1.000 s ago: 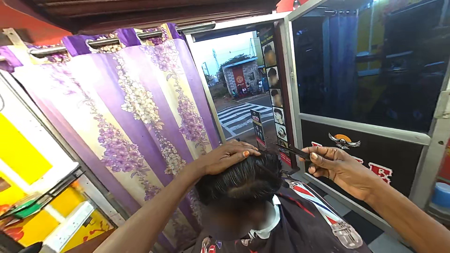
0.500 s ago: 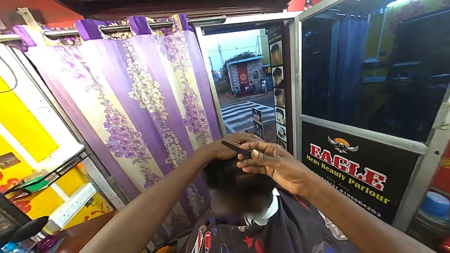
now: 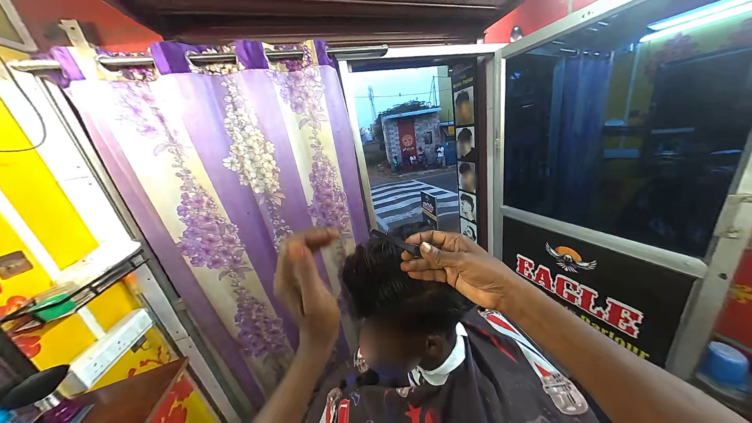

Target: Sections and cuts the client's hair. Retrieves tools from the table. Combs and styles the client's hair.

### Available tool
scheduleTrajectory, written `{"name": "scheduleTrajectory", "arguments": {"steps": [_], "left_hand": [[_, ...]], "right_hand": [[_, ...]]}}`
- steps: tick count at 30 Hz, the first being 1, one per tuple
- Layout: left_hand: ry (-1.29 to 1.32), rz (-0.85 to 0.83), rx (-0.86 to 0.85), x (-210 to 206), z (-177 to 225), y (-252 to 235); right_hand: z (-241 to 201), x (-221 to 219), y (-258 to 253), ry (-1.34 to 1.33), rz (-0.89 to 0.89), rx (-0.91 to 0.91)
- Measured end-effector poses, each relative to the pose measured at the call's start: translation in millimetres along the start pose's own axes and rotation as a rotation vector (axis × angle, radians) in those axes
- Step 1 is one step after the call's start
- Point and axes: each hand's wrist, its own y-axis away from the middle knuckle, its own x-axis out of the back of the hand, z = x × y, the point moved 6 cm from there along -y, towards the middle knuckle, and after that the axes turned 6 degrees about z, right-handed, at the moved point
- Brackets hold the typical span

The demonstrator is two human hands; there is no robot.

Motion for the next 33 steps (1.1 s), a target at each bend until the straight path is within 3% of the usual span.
{"name": "scheduleTrajectory", "arguments": {"steps": [1, 4, 5, 7, 14, 24, 33], "left_hand": [[-0.016, -0.126, -0.152, -1.0, 21.3, 27.0], [-0.076, -0.915, -0.599, -42.9, 73.2, 97.6], [-0.047, -1.087, -0.638, -57.5, 77.0, 107.0], [0.044, -1.225, -0.592, -78.1, 69.2, 103.5], [0.033, -1.368, -0.567, -100.1, 19.7, 71.9], [0.076, -1.338, -0.495, -106.4, -2.2, 52.9], [0.017, -1.316, -0.447, -113.7, -11.1, 41.5]], "right_hand": [[-1.0, 0.2, -0.4, 0.000, 0.006, -0.011], [-3.6, 1.1, -2.5, 0.017, 0.011, -0.040], [-3.5, 0.4, -3.3, 0.023, 0.009, -0.047], [-3.2, -1.5, -4.4, 0.028, -0.001, -0.062], [-6.2, -3.4, -4.6, 0.017, 0.008, -0.101], [-33.5, 38.3, 3.5, -0.102, 0.213, 0.021], [-33.3, 67.2, 12.2, -0.115, 0.279, 0.050]]}}
